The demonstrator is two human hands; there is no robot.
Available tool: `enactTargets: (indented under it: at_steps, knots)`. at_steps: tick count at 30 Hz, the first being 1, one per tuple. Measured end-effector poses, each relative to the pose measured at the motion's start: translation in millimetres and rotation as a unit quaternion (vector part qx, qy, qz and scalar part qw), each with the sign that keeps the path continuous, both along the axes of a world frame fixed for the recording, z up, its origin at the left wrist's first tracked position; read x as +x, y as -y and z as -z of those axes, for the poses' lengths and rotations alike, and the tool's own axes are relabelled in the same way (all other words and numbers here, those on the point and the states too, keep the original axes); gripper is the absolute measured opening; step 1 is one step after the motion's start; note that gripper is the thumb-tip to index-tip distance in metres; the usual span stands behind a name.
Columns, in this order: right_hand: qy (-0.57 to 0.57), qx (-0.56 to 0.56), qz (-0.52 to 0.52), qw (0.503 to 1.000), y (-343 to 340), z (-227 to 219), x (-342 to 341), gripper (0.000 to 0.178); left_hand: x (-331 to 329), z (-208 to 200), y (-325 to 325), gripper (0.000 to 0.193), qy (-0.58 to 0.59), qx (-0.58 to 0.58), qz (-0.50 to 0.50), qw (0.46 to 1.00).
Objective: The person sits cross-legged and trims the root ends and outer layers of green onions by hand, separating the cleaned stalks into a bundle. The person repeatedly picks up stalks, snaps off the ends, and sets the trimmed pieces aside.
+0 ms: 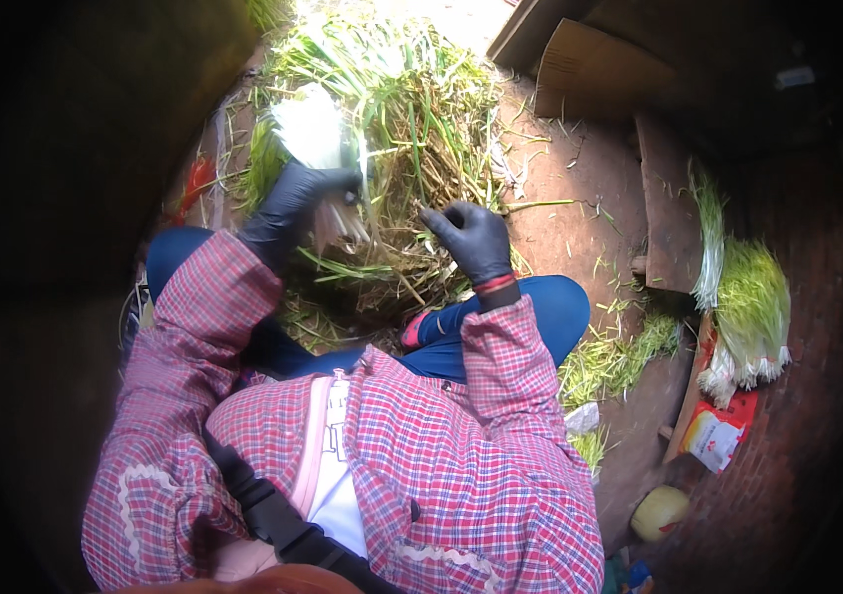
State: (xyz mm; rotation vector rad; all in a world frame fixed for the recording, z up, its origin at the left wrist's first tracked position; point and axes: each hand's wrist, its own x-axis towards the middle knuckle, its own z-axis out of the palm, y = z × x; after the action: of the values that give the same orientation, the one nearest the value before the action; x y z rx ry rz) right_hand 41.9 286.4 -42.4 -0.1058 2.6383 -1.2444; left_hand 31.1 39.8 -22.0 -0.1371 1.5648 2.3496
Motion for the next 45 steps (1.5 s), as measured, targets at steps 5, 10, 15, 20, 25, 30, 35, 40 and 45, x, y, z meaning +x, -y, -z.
enactTargets:
  at_steps: [5,10,15,20,25,30,35,40,45]
  knots:
    - [0.108,-0.451,-0.008,0.886,65.2,-10.5,-19.9,0.01,3.0,12.8,-18.1,0.024,-0.031,0.02,-0.008,0.999]
    - [0.048,-0.518,0.159,0.839,20.6,-20.1,-26.7,0.005,0.8,22.7,-5.8,0.025,0.006,-0.023,-0.026,0.999]
    - [0.0,-0.697,0.076,0.713,-59.2,-49.9,-42.6,0.013,-1.8,44.7,29.1,0.031,0.041,-0.043,-0.036,0.998]
    - [-0.039,-0.704,0.043,0.708,-52.4,-65.8,-51.5,0.015,12.0,55.2,64.8,0.04,0.059,-0.086,-0.04,0.994]
    - [0.095,-0.545,-0.022,0.833,20.6,-57.8,-53.7,0.01,27.6,20.5,75.8,0.045,0.003,-0.209,0.004,0.978]
    - [0.075,-0.415,-0.17,0.891,98.0,-70.8,-26.0,0.012,58.4,-13.5,37.8,0.062,-0.054,0.002,0.025,0.998]
    - [-0.147,-0.391,-0.125,0.9,107.9,-49.4,0.6,0.019,69.8,-21.3,23.5,0.033,0.069,0.105,-0.058,0.99]
    - [0.111,-0.328,-0.264,0.9,95.6,-18.4,35.8,0.023,77.4,-13.7,40.9,0.028,0.043,0.172,-0.061,0.982]
    - [-0.127,-0.071,-0.31,0.94,72.5,-41.9,41.1,0.018,84.8,-11.3,40.9,0.022,0.077,0.124,-0.045,0.988]
